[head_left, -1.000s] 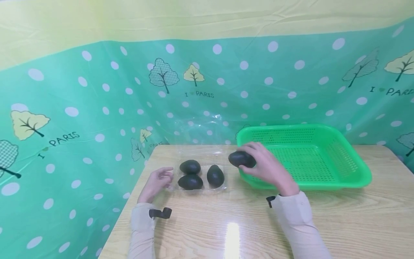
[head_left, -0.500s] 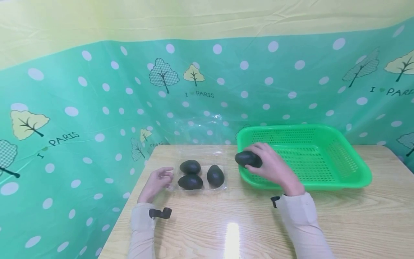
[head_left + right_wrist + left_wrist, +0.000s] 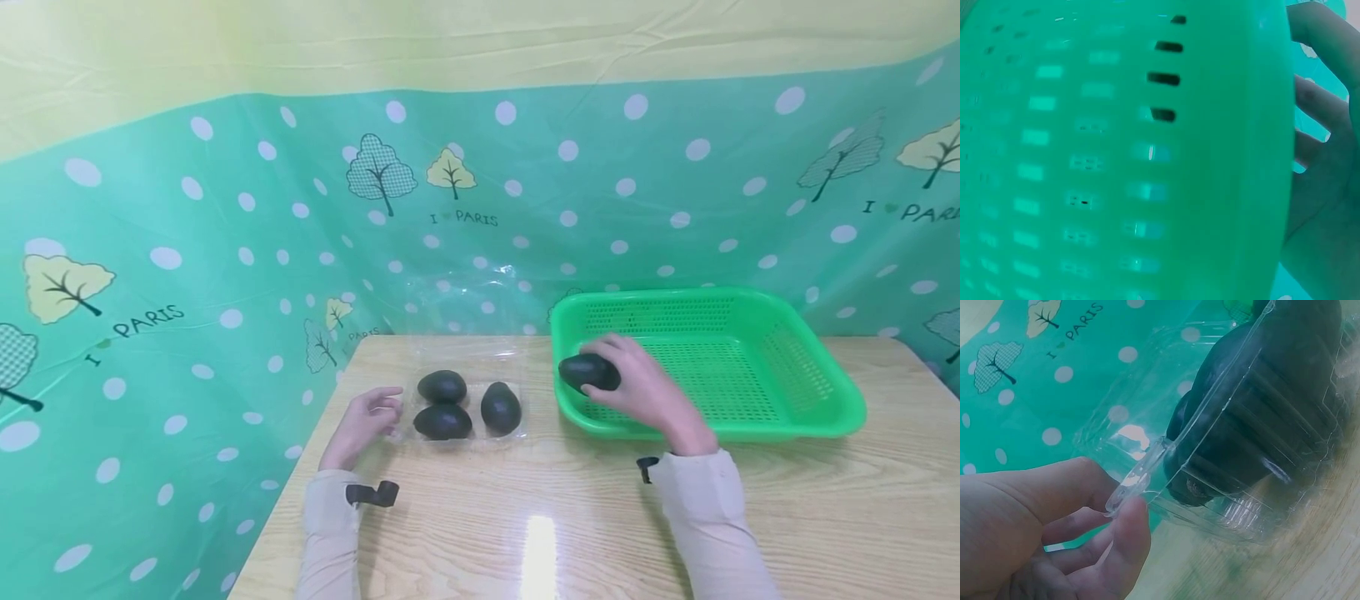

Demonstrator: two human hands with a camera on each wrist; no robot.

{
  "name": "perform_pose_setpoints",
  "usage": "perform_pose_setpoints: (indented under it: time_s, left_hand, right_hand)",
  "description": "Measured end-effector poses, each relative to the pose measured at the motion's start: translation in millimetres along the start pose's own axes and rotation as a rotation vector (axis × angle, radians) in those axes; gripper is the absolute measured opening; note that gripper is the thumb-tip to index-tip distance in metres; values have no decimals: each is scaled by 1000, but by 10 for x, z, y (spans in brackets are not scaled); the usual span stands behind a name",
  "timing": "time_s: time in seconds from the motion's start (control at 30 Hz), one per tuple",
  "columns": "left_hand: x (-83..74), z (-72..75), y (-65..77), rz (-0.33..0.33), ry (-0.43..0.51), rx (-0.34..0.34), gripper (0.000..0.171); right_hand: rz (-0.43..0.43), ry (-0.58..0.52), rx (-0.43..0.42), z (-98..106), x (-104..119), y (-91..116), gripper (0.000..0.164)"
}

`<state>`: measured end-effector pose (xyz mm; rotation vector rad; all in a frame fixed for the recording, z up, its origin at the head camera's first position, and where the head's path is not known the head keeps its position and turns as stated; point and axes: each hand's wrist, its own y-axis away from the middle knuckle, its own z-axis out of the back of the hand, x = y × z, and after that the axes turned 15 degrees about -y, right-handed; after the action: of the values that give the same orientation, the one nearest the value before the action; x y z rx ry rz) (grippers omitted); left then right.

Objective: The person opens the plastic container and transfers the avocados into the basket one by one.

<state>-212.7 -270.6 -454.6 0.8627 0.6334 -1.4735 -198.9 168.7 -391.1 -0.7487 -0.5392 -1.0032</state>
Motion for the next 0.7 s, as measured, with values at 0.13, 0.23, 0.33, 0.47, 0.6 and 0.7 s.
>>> perform_pose_setpoints:
  time_s: [0.13, 0.23, 0.33, 0.47, 0.6, 0.7]
  left_hand:
    - [13, -1, -10, -1, -4, -1, 55]
    - [21, -2, -14, 1, -2, 1, 55]
    - [22, -5, -15, 7, 1, 0, 55]
    - [23, -10, -11, 10, 3, -1, 55]
    - [24, -10, -4, 14, 12, 1, 55]
    - [25, -4, -4, 15, 10, 1, 55]
  right_hand:
    - [-16, -1, -2, 13, -34, 24, 50]
    - [-33, -2, 5, 18, -65, 40, 49]
    - [-50, 1, 15, 20, -105, 50, 48]
    - [-64, -4, 26, 19, -156, 60, 48]
    - [-88, -5, 36, 21, -187, 70, 48]
    - [-104, -4, 42, 27, -203, 73, 46]
